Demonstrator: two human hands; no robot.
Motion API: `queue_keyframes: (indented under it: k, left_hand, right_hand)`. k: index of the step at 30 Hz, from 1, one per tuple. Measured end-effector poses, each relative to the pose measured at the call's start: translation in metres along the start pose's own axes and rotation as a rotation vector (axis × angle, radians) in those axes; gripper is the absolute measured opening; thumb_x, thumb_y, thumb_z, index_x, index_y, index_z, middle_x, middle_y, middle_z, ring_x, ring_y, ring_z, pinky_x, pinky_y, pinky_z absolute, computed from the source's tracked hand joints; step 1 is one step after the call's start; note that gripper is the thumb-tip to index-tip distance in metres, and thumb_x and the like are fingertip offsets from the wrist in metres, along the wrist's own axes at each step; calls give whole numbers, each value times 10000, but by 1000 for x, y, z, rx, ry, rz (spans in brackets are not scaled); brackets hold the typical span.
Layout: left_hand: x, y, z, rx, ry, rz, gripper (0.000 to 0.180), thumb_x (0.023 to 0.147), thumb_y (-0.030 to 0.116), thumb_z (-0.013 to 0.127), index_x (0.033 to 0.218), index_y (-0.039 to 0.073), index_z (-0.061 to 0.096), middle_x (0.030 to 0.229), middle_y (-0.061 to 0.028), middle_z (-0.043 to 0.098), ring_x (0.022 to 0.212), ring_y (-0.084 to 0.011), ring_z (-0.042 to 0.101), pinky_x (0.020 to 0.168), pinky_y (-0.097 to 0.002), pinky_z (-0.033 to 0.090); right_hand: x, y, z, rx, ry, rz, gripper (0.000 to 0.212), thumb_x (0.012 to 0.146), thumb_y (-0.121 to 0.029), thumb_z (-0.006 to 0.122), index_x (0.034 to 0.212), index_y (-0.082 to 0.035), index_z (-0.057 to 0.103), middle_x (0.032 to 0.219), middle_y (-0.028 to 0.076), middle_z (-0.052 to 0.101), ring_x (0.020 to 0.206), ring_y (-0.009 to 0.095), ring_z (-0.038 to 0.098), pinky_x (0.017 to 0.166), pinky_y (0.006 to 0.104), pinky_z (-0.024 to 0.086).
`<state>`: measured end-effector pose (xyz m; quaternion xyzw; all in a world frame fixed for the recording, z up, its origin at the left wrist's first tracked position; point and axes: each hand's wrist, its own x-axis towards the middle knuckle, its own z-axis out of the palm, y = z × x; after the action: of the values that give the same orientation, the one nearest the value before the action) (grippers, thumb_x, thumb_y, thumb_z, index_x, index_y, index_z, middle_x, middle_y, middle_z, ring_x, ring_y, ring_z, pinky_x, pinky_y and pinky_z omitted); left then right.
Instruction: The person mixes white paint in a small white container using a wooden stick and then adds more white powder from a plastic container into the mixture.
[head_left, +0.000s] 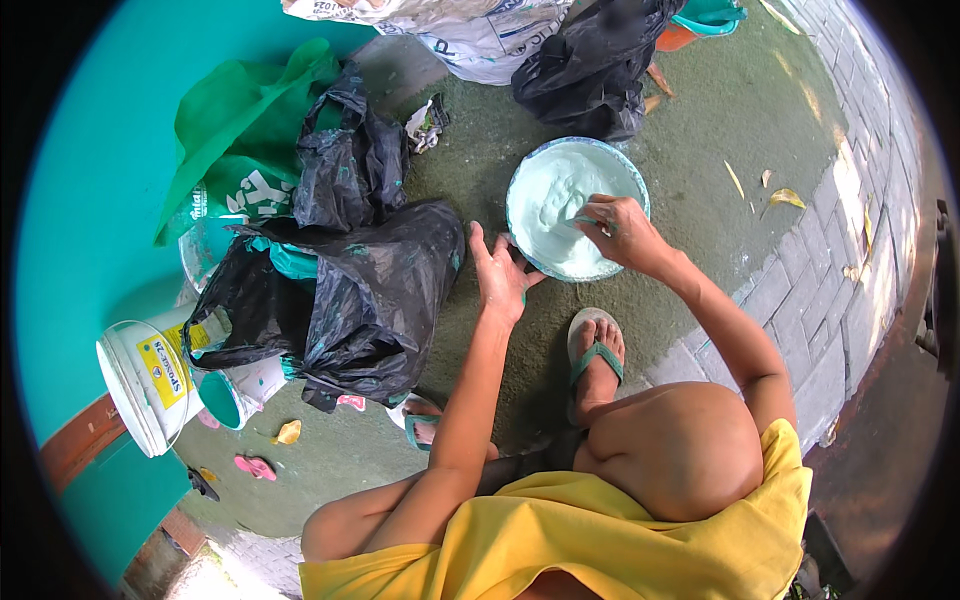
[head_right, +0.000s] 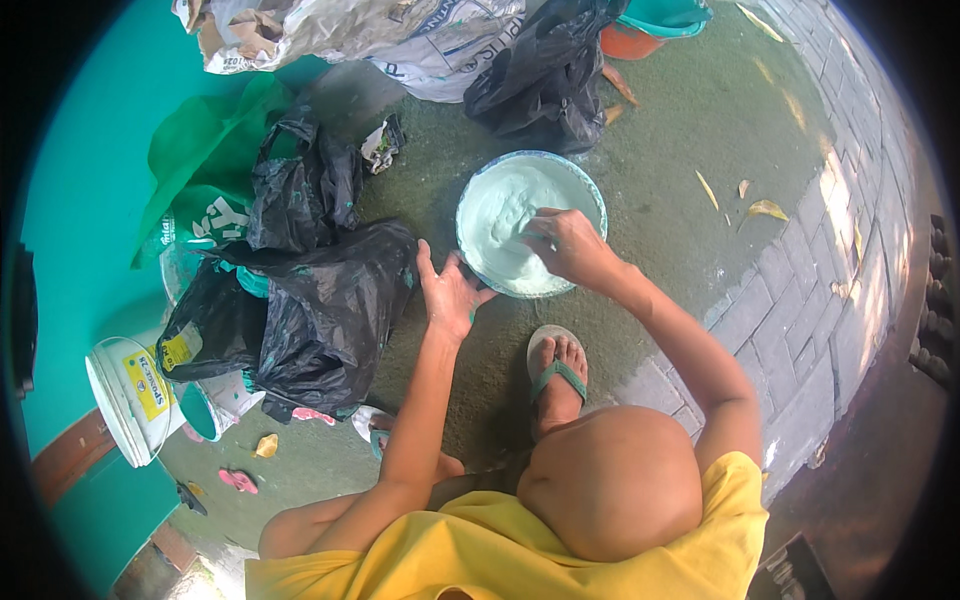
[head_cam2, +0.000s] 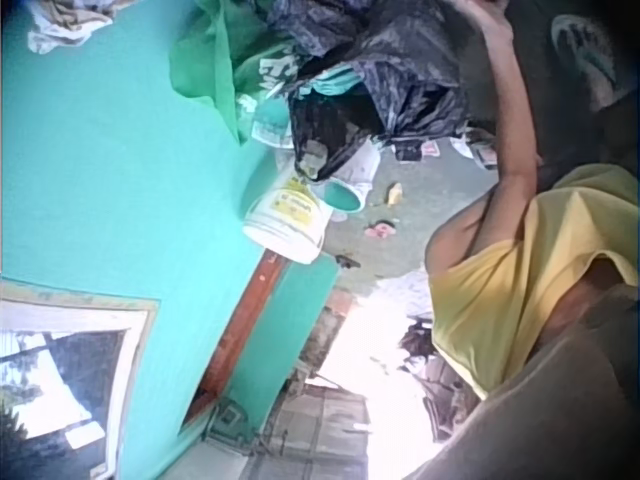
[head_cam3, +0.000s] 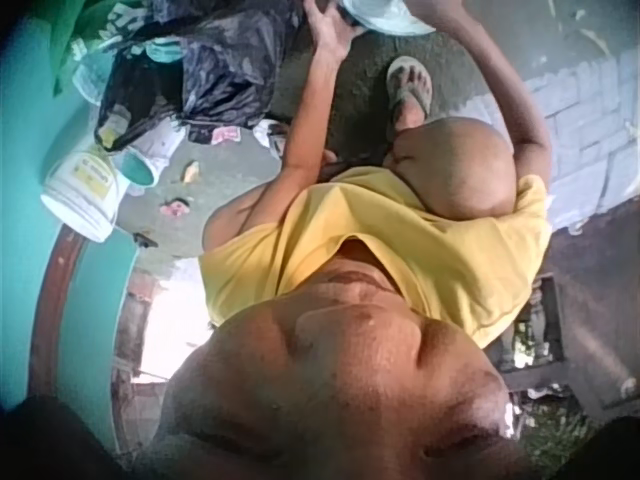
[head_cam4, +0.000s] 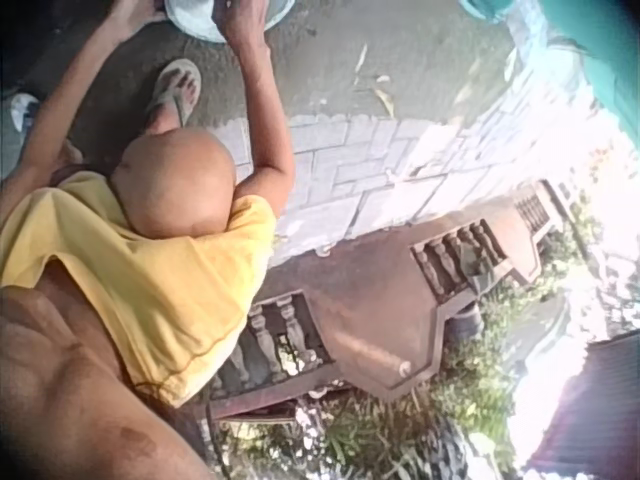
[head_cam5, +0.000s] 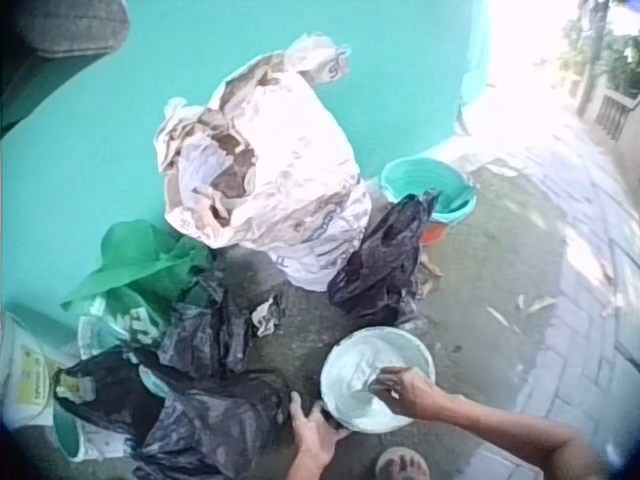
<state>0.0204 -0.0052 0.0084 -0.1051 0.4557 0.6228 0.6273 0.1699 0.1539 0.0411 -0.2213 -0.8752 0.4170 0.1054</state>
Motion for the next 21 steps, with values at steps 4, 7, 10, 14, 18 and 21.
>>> queue_keyframes:
  k: [4, 7, 10, 14, 18, 21]
  left_hand:
    - [1, 0, 3, 26, -19, 4, 1008, 818, 817, 253, 1428, 16, 265, 1408, -147, 340, 1351, -305, 315, 1081, -592, 273]
    - [1, 2, 0, 26, -33, 7, 991, 819, 814, 255, 1411, 20, 290, 1405, -138, 333, 1354, -302, 311, 1078, -596, 276]
    - [-1, 1, 5, 29, 0, 1, 975, 822, 811, 251, 1395, 24, 308, 1414, -138, 327, 1356, -297, 307, 1076, -606, 268]
    - [2, -1, 0, 30, -19, 2, 971, 817, 815, 258, 1396, 37, 305, 1420, -139, 321, 1361, -303, 293, 1075, -623, 250]
    - [3, 0, -1, 39, -23, 4, 969, 817, 817, 253, 1388, 36, 313, 1418, -144, 321, 1360, -302, 291, 1077, -619, 247]
    - [0, 0, 8, 20, 10, -5, 1004, 828, 801, 240, 1442, 7, 246, 1457, -164, 305, 1392, -338, 253, 1110, -629, 168]
  right_hand:
    - [3, 8, -9, -212, 243, 12, 94, 801, -8, 644, 887, 26, 661, 797, 170, 608, 725, 359, 617, 662, 420, 498]
    - [10, -2, 5, -79, 271, -9, 84, 800, -30, 638, 858, 29, 650, 779, 180, 598, 743, 359, 612, 672, 420, 507]
    - [5, -2, 13, -41, 119, -3, 69, 799, -16, 622, 846, 25, 650, 787, 188, 606, 733, 367, 618, 672, 420, 516]
    - [12, -1, -1, -156, 314, 90, 93, 815, -29, 624, 881, 18, 669, 812, 187, 631, 710, 352, 627, 662, 394, 518]
    - [18, -5, 14, 7, 227, 180, 95, 821, -41, 636, 877, 27, 672, 824, 191, 648, 667, 339, 637, 605, 386, 513]
    - [17, 19, 6, -161, 326, 82, 107, 805, -33, 635, 889, 26, 667, 820, 185, 639, 687, 362, 634, 626, 413, 511]
